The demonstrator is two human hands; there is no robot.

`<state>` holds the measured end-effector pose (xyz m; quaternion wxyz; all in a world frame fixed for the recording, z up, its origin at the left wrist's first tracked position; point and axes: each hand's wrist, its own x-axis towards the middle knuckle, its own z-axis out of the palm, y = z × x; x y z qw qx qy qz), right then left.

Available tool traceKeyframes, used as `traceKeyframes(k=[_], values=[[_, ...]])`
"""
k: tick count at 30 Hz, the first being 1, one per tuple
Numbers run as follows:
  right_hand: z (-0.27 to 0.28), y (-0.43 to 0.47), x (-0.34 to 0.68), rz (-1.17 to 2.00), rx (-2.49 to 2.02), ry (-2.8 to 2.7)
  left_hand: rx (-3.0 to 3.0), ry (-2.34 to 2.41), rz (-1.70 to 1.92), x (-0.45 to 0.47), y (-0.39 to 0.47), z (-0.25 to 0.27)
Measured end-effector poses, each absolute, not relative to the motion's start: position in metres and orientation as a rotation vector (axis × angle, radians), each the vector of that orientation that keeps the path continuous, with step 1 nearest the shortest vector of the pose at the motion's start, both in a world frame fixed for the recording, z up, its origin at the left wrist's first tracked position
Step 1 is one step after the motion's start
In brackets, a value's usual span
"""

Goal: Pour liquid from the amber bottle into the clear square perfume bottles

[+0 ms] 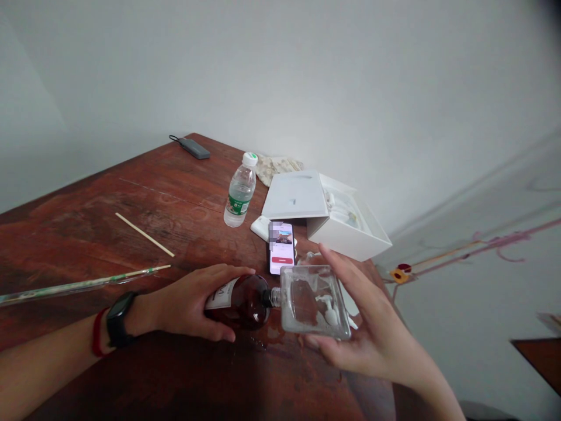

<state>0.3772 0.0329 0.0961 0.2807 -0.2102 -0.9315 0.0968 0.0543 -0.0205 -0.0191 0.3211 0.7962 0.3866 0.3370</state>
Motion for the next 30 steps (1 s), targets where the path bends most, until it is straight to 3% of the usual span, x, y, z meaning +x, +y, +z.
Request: traceKeyframes(k=[30], values=[[0.117, 0.032, 0.354, 0.222, -0.492, -2.609, 2.02, 0.878, 1.026, 0.05, -0.017, -0.028]])
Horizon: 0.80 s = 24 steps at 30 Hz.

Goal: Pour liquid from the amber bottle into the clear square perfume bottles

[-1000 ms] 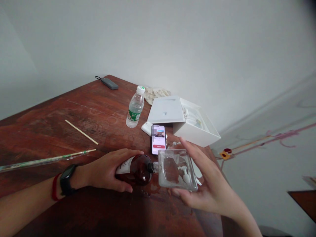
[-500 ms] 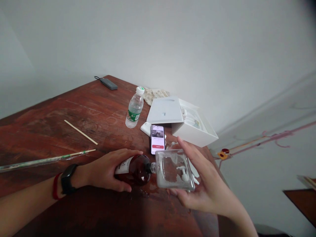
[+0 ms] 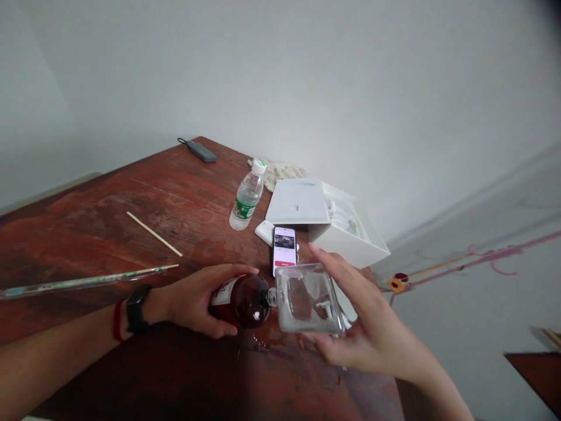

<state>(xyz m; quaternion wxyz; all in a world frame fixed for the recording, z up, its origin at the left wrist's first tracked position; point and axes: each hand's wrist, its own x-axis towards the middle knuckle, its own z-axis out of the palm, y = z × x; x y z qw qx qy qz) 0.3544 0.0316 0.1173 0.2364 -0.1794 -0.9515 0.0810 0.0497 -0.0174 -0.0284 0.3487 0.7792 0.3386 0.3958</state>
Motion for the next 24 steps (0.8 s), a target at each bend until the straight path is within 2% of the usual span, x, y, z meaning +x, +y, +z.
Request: traceKeyframes(k=[24], values=[[0.134, 0.031, 0.341, 0.251, -0.526, -2.745, 1.958, 0.758, 1.064, 0.053, -0.014, -0.033]])
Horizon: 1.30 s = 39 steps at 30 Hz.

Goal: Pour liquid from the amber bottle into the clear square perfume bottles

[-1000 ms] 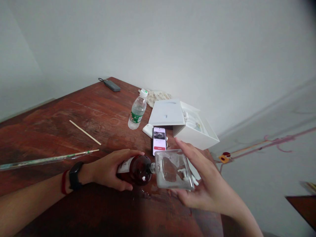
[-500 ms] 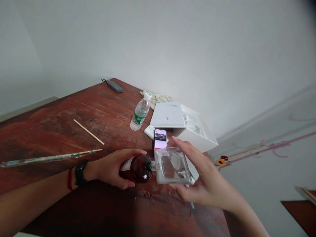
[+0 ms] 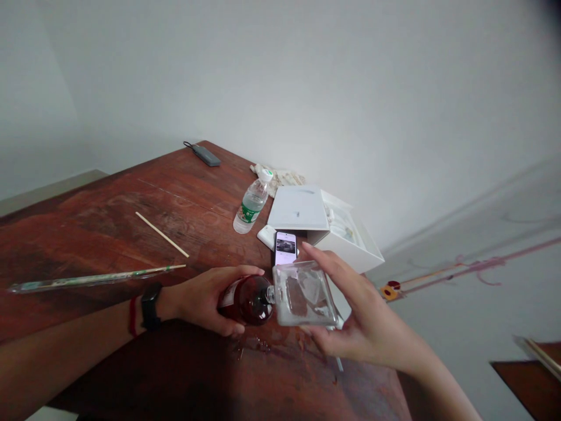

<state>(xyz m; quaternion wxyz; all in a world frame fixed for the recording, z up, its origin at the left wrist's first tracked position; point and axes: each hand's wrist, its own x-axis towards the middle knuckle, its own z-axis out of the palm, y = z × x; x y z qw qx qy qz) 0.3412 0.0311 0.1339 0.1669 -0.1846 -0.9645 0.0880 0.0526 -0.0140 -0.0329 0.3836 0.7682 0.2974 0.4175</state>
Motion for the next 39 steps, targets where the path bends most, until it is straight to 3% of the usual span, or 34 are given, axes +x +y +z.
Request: traceKeyframes(k=[39], values=[[0.151, 0.029, 0.322, 0.176, -0.46, -2.85, 2.11, 0.862, 0.969, 0.051, -0.011, -0.016]])
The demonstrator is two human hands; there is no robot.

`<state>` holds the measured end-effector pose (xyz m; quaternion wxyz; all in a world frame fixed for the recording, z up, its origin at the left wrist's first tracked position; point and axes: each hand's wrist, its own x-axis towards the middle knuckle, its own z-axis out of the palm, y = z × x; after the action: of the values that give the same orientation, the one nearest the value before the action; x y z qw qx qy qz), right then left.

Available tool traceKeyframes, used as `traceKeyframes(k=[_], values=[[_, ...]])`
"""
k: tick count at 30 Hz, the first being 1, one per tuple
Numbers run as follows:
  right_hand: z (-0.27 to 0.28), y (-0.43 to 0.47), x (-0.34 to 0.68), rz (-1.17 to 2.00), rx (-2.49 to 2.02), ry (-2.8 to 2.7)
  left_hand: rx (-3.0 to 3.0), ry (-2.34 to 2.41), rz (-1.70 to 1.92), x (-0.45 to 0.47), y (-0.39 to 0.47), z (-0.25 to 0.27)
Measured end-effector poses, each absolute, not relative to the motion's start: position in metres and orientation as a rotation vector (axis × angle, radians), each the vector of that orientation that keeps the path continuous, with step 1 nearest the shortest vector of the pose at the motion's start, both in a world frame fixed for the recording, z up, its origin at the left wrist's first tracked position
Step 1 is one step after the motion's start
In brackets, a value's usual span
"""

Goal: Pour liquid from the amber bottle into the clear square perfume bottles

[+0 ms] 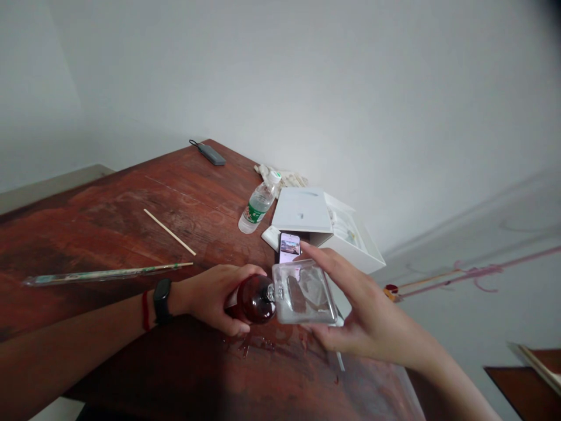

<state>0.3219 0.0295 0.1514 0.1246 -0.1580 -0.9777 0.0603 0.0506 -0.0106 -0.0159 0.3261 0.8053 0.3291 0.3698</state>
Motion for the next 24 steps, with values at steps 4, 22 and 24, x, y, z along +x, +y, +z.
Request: traceKeyframes(k=[4, 22, 24], values=[[0.154, 0.0292, 0.3201, 0.183, -0.466, -2.871, 2.133, 0.874, 0.972, 0.051, -0.0102, -0.0159], [0.1603, 0.0294, 0.3197, 0.142, -0.428, -2.939, 2.148, 0.863, 0.983, 0.0515, -0.0108, -0.014], [0.1616, 0.029, 0.3186, 0.148, -0.431, -2.948, 2.142, 0.867, 0.98, 0.0514, -0.011, -0.0138]])
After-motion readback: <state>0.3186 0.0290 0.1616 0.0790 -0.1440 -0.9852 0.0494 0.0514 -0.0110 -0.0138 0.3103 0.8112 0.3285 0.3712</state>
